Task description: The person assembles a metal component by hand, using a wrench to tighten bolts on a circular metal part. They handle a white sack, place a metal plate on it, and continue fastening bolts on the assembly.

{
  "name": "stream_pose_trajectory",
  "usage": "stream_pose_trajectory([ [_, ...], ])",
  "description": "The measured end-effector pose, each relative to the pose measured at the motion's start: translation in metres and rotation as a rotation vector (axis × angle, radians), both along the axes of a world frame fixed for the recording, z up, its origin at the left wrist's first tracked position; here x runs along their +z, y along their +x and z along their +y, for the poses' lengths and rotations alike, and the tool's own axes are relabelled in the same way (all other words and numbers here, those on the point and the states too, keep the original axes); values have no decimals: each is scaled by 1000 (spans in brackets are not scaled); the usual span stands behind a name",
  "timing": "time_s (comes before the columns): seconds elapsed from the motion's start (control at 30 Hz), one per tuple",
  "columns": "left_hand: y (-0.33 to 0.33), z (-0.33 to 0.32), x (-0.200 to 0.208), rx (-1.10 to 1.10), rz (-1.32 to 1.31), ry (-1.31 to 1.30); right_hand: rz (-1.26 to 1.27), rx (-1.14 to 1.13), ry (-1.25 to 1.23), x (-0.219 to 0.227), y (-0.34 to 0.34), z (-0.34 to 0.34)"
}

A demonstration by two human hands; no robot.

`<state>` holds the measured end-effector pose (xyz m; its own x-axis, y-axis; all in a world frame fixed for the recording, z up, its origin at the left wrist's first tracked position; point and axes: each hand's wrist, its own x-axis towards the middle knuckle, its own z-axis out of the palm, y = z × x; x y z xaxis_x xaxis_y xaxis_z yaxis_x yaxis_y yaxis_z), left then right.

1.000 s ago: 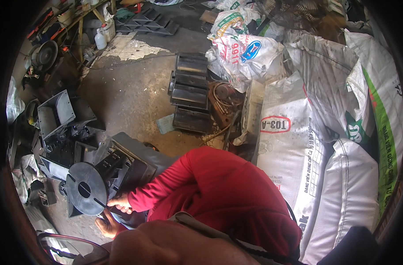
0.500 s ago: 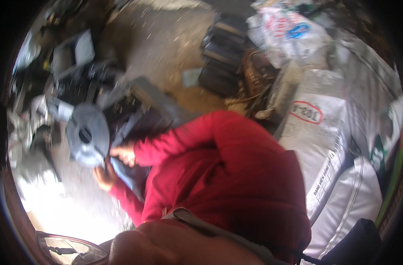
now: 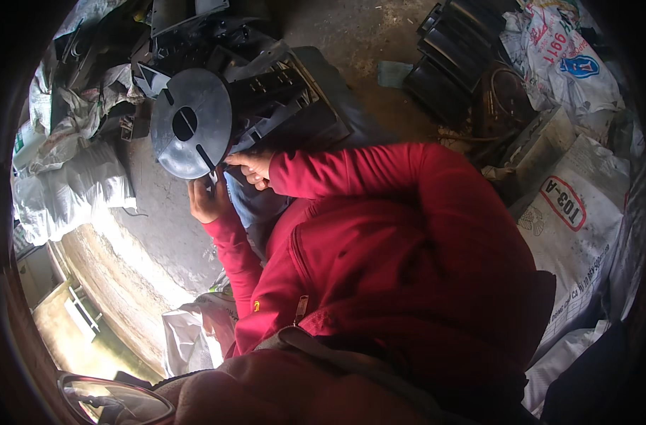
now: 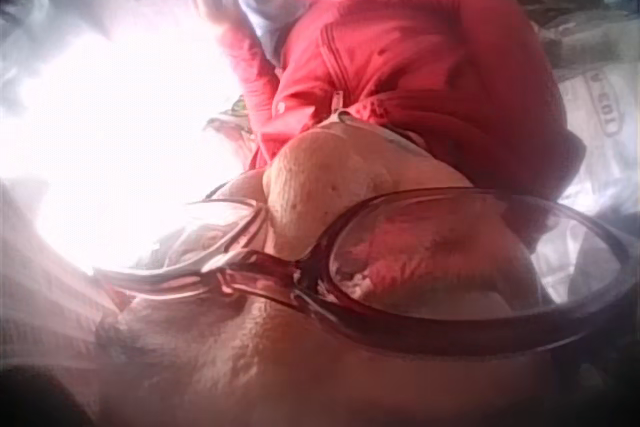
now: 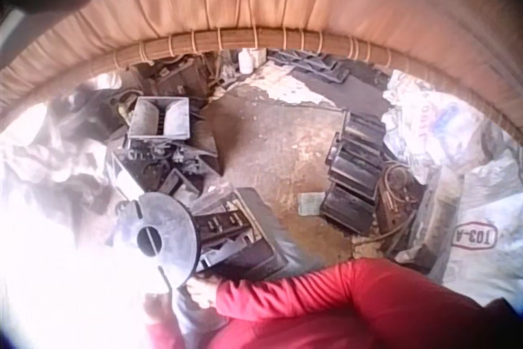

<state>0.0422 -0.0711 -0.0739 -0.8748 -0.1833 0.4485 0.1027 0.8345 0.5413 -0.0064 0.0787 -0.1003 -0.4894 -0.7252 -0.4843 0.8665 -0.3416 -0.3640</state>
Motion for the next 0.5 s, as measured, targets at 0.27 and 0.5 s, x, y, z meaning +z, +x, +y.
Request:
stream_pose_trajectory([
  [0.27,-18,-5,12,-203,3,-28,-12,20,3,-4,-12,0],
  [0.5,-11,-1,-7,-35,115,-33,6,11,-61,-6,-8,7],
])
